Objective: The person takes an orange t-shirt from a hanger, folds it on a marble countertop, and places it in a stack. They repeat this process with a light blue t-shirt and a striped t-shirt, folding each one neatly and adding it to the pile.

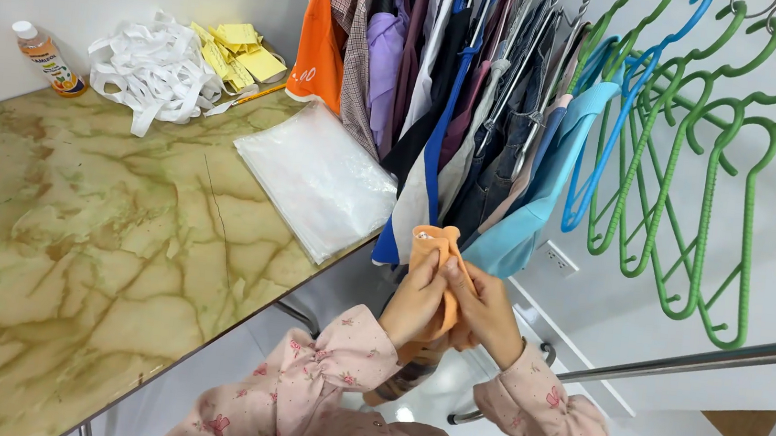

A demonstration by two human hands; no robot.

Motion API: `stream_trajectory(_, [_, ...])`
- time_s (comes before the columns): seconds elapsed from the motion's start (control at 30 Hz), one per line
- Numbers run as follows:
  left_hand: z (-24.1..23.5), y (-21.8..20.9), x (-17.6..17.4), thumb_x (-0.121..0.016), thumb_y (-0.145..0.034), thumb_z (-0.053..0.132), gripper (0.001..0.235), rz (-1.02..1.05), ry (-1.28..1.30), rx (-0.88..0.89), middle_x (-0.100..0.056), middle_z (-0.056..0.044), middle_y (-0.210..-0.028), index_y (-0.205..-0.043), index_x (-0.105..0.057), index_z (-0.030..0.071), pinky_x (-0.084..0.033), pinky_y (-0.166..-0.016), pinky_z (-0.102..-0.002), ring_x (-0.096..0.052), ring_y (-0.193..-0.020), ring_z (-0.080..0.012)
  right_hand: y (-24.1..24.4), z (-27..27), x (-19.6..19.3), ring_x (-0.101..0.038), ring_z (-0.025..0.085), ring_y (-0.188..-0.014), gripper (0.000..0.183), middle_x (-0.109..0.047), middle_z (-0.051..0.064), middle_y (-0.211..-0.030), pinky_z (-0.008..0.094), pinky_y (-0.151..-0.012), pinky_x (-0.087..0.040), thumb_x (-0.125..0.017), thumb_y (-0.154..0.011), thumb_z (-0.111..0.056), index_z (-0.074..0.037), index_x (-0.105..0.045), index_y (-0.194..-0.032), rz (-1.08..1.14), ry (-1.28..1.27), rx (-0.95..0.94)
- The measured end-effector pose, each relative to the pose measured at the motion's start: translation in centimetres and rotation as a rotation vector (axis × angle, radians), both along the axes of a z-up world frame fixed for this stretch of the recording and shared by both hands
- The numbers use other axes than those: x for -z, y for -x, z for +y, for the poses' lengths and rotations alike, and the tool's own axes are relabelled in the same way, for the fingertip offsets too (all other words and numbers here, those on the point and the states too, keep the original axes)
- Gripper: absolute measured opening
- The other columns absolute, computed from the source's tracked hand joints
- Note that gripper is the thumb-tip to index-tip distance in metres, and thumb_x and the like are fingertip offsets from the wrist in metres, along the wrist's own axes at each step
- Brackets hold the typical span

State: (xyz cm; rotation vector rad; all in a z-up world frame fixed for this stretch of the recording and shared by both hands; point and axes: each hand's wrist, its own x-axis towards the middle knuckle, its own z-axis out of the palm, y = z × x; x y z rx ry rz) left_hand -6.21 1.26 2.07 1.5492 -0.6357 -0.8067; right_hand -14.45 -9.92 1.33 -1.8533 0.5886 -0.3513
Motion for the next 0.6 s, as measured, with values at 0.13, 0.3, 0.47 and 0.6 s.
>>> stream_trajectory(0.13, [1.0,0.1,-2.6,-0.033,-0.094,0.073,0.075,-0.041,-0.295,0.027,-0.054,-0.006,-0.151,-0.156,-0.038,0.030,-0.033,-0.118,-0.043,-0.050,-0.137,-0.0305,0.1,-0.3,0.0,-0.060,0.010,-0.065,0.020,-0.074,0.004,-0.064,0.030,-0.057,-0.054,-0.070,-0.094,-0.036,-0.019,-0.079,-0.091,0.006,0.110,-0.074])
stream_trajectory(0.3, [0.9,-0.7,1.2,-0.051,-0.108,0.036,0.036,0.187,0.251,-0.062,-0.066,-0.011,-0.106,-0.119,-0.062,0.004,-0.055,-0.089,-0.036,-0.062,-0.099,-0.0197,-0.1,-0.3,0.5,-0.058,0.008,-0.073,0.018,-0.078,0.002,-0.074,0.029,-0.066,-0.056,-0.077,-0.090,-0.029,-0.019,-0.079,-0.104,-0.004,0.059,-0.090])
stream_trajectory(0.47, [0.1,-3.5,3.0,-0.042,-0.106,0.059,0.055,0.169,0.149,0.135,-0.069,-0.013,-0.108,-0.113,-0.065,0.010,-0.057,-0.084,-0.035,-0.070,-0.096,-0.0213,-0.4,1.2,-3.8,-0.065,0.018,-0.089,0.051,-0.079,0.012,-0.095,0.039,-0.081,-0.056,-0.091,-0.071,-0.025,-0.017,-0.073,-0.119,0.034,0.109,-0.169])
stream_trajectory(0.6, [0.6,-3.5,1.0,-0.044,-0.110,0.039,0.039,0.096,0.301,0.143,-0.074,-0.015,-0.109,-0.118,-0.070,0.011,-0.062,-0.069,-0.036,-0.076,-0.086,-0.0253,-0.4,-0.7,-4.3,-0.066,0.016,-0.092,0.040,-0.078,0.008,-0.102,0.036,-0.088,-0.057,-0.081,-0.079,-0.001,-0.005,-0.075,-0.119,-0.099,-0.132,-0.235])
